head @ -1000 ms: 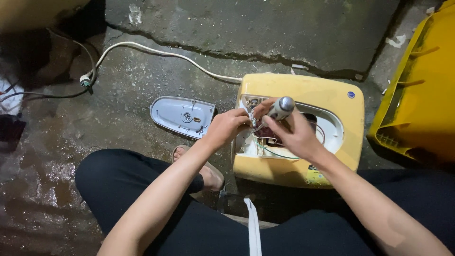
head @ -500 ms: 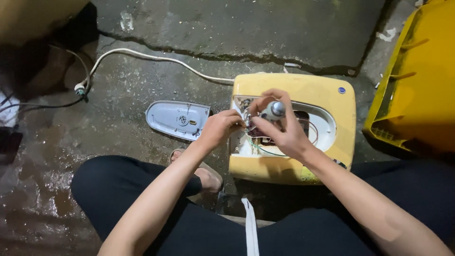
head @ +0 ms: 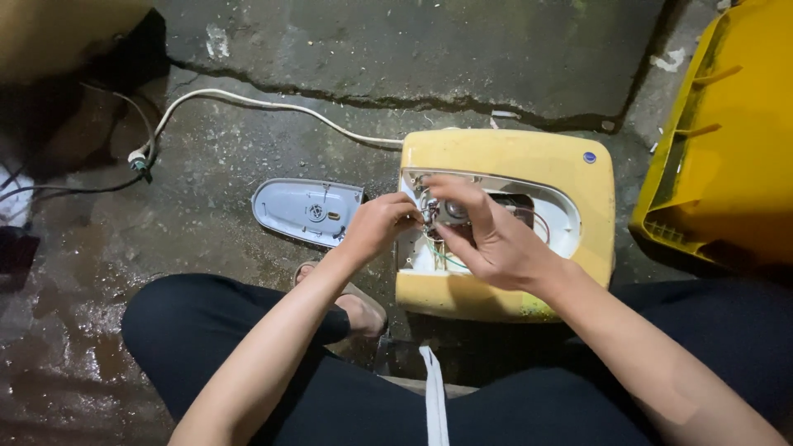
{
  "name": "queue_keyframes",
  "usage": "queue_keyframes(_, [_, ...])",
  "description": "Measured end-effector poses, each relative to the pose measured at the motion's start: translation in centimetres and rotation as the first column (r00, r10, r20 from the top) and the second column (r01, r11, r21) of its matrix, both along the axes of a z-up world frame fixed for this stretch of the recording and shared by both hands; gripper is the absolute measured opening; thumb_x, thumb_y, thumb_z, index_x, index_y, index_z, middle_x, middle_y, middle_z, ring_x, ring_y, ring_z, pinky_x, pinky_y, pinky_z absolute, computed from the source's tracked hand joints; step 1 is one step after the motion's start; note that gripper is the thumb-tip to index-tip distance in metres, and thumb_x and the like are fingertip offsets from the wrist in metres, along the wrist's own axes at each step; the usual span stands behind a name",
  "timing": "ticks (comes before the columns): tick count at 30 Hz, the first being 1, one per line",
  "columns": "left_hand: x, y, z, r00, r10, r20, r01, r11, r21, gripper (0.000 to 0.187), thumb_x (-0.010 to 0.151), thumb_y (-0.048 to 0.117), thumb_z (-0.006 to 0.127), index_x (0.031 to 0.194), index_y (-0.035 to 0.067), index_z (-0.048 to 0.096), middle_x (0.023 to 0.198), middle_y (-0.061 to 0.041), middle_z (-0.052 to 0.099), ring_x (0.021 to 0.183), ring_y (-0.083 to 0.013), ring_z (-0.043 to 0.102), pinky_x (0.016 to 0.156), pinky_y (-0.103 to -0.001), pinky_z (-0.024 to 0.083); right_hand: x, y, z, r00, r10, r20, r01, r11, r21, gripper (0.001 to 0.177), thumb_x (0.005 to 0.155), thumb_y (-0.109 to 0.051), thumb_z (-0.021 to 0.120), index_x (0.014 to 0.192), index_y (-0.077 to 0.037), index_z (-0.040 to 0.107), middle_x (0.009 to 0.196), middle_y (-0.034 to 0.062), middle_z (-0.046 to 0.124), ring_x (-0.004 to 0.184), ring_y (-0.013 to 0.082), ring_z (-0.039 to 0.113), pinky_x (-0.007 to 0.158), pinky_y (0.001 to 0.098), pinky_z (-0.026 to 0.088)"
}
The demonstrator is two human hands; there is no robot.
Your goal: The person is performing maintenance or repair on a small appliance, using a screwdriver to remove internal screws and manually adjusting the wiring and internal components.
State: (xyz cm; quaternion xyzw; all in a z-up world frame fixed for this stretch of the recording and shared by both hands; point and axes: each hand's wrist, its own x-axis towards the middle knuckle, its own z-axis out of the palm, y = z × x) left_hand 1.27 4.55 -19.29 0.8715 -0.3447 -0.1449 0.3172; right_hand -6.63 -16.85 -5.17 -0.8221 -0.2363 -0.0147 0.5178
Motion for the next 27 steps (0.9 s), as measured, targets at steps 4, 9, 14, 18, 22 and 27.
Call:
queue_keyframes(4, [0.1,0.1,0.0,1.000,0.020,-0.002,-0.020,1.000,0.012,0.006,0.090,0.028,0.076,0.088,0.024,0.071,0.099,0.012,0.071,0.101,-0.0151,0.070,0.081,-0.031,0.059,0.0,0.1,-1.8,0.996,-0.082,0.034,0.084,0.996,-0.033,0.049,0.097,-0.003,0.063,0.143,-0.006,0.046,0.120,0.0220,0.065,0.110,0.0455,0.067,0.092,0.0555,0.054])
queue_keyframes(9, [0.0,0.0,0.4,0.999,0.013,-0.036,-0.012,1.000,0.027,0.007,0.089,0.028,0.075,0.089,0.023,0.070,0.100,0.011,0.071,0.102,-0.0178,0.070,0.081,-0.036,0.060,-0.2,1.0,-2.2,0.955,-0.231,0.184,0.253,0.962,-0.104,0.045,0.094,-0.010,0.073,0.134,-0.016,0.054,0.114,0.0114,0.062,0.097,0.0346,0.070,0.081,0.0492,0.058])
queue_keyframes(14, [0.1,0.3,0.3,1.000,-0.004,-0.018,0.005,0.999,0.035,0.008,0.090,0.029,0.074,0.090,0.023,0.069,0.101,0.011,0.070,0.103,-0.0180,0.070,0.082,-0.036,0.060,0.2,1.9,0.3,0.988,-0.032,0.150,0.039,0.998,-0.044,0.042,0.096,-0.001,0.059,0.130,-0.011,0.038,0.143,0.0228,0.049,0.121,0.0479,0.062,0.093,0.0621,0.053])
queue_keyframes(18, [0.0,0.5,-0.9,1.000,-0.009,0.028,0.009,1.000,0.006,0.011,0.091,0.032,0.072,0.087,0.023,0.067,0.099,0.007,0.069,0.102,-0.0203,0.071,0.080,-0.037,0.060,-0.3,1.5,-4.0,0.971,-0.182,0.156,0.183,0.983,0.008,0.046,0.093,-0.002,0.069,0.135,-0.007,0.051,0.123,0.0134,0.069,0.109,0.0379,0.071,0.092,0.0523,0.054])
queue_keyframes(22, [0.2,0.7,-1.3,1.000,0.025,0.018,-0.025,1.000,-0.014,0.012,0.089,0.035,0.072,0.087,0.024,0.066,0.100,0.007,0.069,0.103,-0.0203,0.070,0.083,-0.035,0.059,-0.3,2.5,-2.6,0.936,-0.282,0.211,0.280,0.959,0.040,0.050,0.084,-0.004,0.082,0.126,-0.003,0.054,0.106,0.0078,0.074,0.093,0.0313,0.075,0.085,0.0447,0.057])
queue_keyframes(27, [0.2,0.5,-0.4,1.000,-0.024,-0.010,0.024,1.000,0.020,0.014,0.091,0.033,0.070,0.090,0.020,0.065,0.099,0.002,0.068,0.101,-0.0278,0.070,0.079,-0.043,0.059,-0.3,4.2,-2.4,0.896,-0.223,0.385,0.223,0.974,0.046,0.042,0.089,0.003,0.076,0.119,-0.001,0.048,0.103,0.0115,0.073,0.085,0.0340,0.073,0.070,0.0437,0.056])
